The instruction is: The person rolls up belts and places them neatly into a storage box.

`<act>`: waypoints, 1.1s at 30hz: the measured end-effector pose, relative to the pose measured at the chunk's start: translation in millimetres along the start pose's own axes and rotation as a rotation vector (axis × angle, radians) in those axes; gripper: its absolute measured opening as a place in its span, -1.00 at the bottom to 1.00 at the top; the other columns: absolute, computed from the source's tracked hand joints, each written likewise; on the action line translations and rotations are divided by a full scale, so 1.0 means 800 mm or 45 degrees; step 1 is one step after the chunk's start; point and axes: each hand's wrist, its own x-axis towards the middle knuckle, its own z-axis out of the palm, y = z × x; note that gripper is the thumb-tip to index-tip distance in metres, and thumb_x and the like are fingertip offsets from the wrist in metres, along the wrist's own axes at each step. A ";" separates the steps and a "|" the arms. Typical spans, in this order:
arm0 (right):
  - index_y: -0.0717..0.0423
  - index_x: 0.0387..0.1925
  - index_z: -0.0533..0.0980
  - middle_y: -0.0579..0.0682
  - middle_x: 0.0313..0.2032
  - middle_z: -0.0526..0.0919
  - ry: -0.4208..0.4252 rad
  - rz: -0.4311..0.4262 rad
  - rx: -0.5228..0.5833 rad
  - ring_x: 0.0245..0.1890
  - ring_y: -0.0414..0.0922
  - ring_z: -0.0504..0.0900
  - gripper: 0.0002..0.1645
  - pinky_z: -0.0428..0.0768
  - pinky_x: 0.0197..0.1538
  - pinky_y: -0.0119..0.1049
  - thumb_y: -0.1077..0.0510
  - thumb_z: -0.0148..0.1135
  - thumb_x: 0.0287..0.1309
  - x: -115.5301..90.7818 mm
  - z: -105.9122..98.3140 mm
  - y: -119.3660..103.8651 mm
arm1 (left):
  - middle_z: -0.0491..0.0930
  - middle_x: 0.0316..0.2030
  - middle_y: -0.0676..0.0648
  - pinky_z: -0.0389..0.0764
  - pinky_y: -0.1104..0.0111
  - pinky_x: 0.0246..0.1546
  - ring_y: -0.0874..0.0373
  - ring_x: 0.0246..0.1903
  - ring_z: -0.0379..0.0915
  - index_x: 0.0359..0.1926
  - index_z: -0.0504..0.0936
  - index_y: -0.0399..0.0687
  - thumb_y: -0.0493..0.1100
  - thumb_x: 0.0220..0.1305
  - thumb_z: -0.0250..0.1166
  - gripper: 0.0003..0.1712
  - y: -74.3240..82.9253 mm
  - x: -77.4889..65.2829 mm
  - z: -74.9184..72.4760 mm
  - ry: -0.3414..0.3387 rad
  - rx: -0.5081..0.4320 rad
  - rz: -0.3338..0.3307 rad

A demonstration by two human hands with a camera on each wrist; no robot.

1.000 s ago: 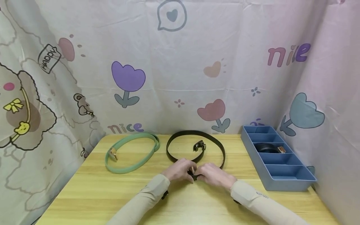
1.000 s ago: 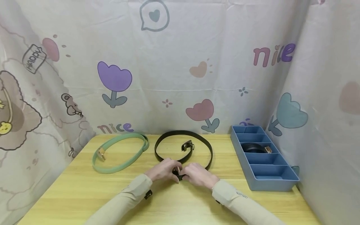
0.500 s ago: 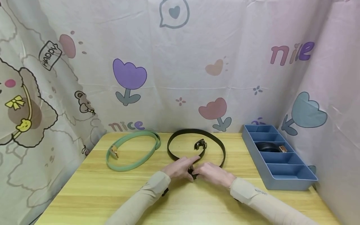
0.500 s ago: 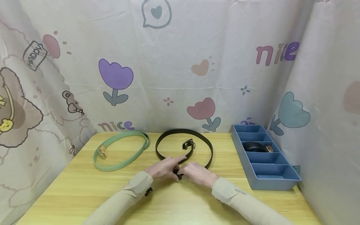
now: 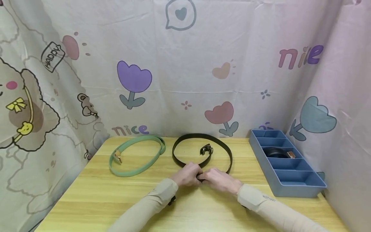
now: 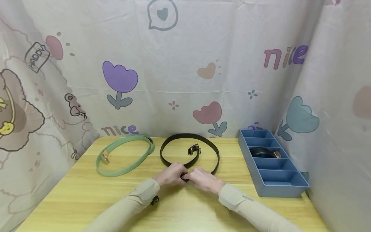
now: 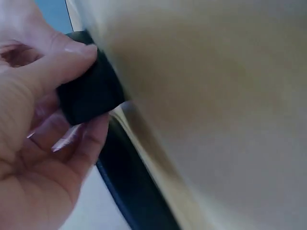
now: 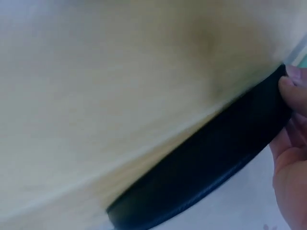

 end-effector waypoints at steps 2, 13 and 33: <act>-0.07 -0.31 0.62 -0.20 -0.37 0.69 -0.018 -0.005 0.008 -0.40 -0.42 0.56 -0.86 0.48 -0.28 -0.67 0.26 0.27 0.22 0.000 -0.002 0.001 | 0.50 -0.58 0.20 0.33 0.61 -0.54 0.42 -0.59 0.29 -0.41 0.60 0.06 -0.27 -0.08 0.51 -0.75 0.000 0.000 0.002 -0.013 0.005 0.036; -0.08 -0.43 0.61 -0.25 -0.46 0.66 -0.026 0.047 0.035 -0.49 -0.42 0.50 -0.87 0.45 -0.36 -0.62 0.22 0.29 0.20 -0.003 -0.007 0.003 | 0.68 -0.37 0.06 0.49 0.51 -0.36 0.34 -0.42 0.47 -0.09 0.60 -0.07 -0.06 -0.16 0.62 -0.42 -0.004 -0.006 -0.011 -0.017 0.033 -0.020; -0.08 -0.01 0.56 -0.19 -0.15 0.71 -0.034 -0.082 0.004 -0.24 -0.35 0.64 -0.68 0.56 -0.16 -0.55 0.20 0.32 0.19 -0.012 -0.009 0.018 | 0.71 -0.32 0.19 0.50 0.56 -0.28 0.42 -0.38 0.48 -0.25 0.76 0.09 -0.19 -0.02 0.54 -0.75 -0.014 0.004 -0.010 -0.151 -0.187 -0.048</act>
